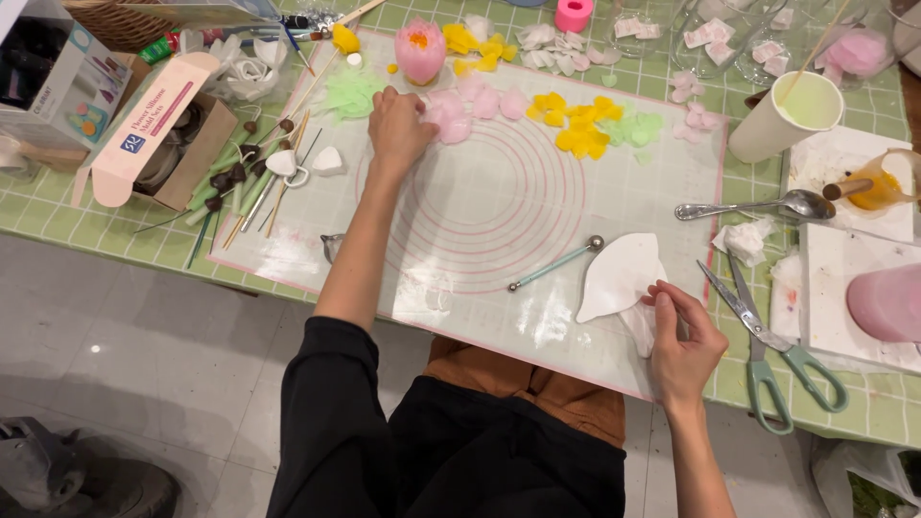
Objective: The person is shaping wax petals and pouring/spreading liquid wax to create decorative candles.
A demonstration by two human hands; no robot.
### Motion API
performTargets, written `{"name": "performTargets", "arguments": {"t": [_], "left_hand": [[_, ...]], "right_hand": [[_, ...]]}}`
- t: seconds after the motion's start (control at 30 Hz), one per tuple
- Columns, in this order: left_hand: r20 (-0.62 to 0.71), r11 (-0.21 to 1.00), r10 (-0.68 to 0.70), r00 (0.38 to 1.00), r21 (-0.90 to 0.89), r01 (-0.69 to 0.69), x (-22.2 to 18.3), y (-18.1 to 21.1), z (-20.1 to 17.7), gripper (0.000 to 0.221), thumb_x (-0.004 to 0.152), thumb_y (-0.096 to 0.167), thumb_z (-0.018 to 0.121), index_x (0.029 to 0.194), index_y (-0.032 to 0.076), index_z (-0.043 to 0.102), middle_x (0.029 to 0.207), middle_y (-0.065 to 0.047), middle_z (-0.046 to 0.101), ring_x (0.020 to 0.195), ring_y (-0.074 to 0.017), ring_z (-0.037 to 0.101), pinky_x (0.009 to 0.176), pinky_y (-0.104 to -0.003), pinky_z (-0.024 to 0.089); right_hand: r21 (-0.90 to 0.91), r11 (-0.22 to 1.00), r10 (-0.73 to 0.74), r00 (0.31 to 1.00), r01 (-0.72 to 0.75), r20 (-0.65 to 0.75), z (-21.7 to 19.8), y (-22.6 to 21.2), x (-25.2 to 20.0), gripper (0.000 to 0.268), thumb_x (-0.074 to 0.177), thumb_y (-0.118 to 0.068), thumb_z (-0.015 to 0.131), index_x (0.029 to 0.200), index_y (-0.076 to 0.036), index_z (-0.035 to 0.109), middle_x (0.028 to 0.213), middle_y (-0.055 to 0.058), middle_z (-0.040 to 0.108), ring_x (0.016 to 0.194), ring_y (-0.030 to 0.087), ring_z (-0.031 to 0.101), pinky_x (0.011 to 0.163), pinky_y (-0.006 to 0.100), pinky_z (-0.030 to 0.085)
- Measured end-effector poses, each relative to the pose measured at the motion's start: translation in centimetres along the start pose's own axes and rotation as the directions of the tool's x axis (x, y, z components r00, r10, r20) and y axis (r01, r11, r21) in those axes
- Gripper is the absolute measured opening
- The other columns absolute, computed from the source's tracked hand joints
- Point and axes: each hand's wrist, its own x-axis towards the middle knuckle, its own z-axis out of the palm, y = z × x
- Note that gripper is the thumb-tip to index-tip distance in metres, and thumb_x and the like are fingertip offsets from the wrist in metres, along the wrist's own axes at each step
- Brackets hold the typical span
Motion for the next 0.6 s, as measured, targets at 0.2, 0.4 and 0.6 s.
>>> {"name": "performTargets", "arguments": {"t": [0.2, 0.4, 0.6], "left_hand": [[0.043, 0.981, -0.127, 0.991, -0.140, 0.132, 0.5, -0.6, 2.8, 0.012, 0.074, 0.008, 0.082, 0.084, 0.007, 0.076, 0.079, -0.009, 0.073, 0.082, -0.0291, 0.069, 0.077, -0.044, 0.055], [0.121, 0.810, -0.159, 0.980, -0.551, 0.199, 0.6, 1.2, 2.7, 0.015, 0.075, 0.004, 0.083, 0.085, 0.005, 0.072, 0.075, -0.003, 0.074, 0.069, -0.0141, 0.069, 0.065, -0.030, 0.055], [0.228, 0.651, -0.169, 0.959, -0.705, 0.282, 0.2, 0.9, 4.3, 0.014, 0.078, 0.000, 0.081, 0.089, 0.004, 0.072, 0.081, -0.004, 0.074, 0.071, -0.0103, 0.067, 0.064, -0.025, 0.056]], "right_hand": [[0.061, 0.998, 0.032, 1.000, -0.031, -0.001, 0.0, 0.6, 0.2, 0.019, 0.107, -0.005, 0.061, 0.119, 0.007, 0.069, 0.109, 0.014, 0.074, 0.098, 0.017, 0.072, 0.089, 0.028, 0.056], [0.115, 0.993, 0.020, 1.000, -0.021, 0.006, -0.1, 1.6, 0.1, 0.020, 0.108, -0.005, 0.061, 0.120, 0.009, 0.068, 0.110, 0.015, 0.073, 0.098, 0.018, 0.072, 0.089, 0.027, 0.056], [0.169, 0.985, 0.037, 0.999, -0.037, 0.004, -0.2, 2.7, 0.2, 0.020, 0.107, -0.004, 0.060, 0.121, 0.009, 0.067, 0.111, 0.015, 0.073, 0.097, 0.018, 0.072, 0.087, 0.027, 0.056]]}}
